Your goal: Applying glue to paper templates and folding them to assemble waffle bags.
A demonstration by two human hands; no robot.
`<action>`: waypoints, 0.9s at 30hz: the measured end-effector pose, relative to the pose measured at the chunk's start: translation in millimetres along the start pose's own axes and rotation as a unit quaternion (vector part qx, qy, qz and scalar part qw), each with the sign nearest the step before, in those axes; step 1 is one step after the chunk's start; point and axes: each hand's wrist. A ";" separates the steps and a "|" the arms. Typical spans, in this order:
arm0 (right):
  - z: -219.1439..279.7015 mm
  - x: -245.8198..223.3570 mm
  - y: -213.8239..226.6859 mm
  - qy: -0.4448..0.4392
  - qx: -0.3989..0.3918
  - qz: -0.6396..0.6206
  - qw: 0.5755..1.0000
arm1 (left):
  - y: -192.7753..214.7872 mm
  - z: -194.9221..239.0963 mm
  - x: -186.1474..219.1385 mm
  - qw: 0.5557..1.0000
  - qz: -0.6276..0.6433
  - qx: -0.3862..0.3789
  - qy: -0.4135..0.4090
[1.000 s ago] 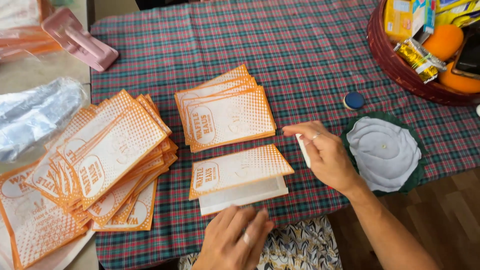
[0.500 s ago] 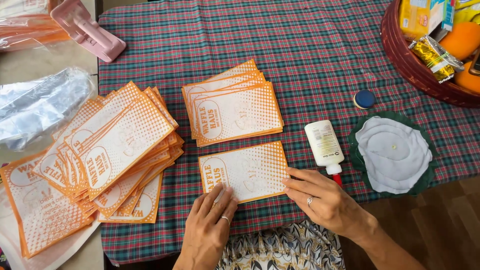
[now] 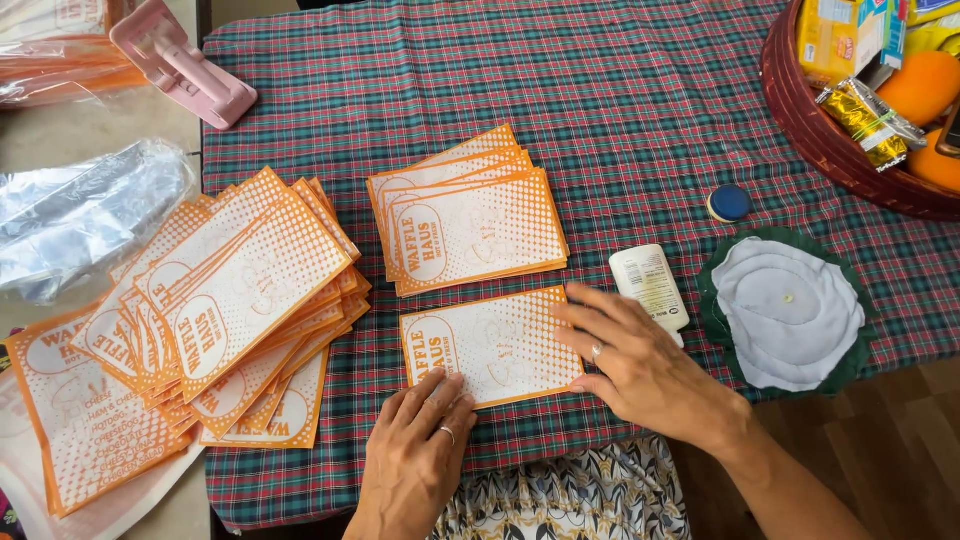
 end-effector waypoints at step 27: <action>-40.1 30.2 -4.4 -0.095 0.033 -0.018 0.995 | -4.7 -42.8 13.4 0.975 -0.137 0.074 0.160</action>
Point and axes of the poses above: each hand's wrist, its own z-axis away from the middle knuckle, its own y-axis out of the back of the hand, x = y × z, and after that the axes turned 4 degrees about x, right-handed
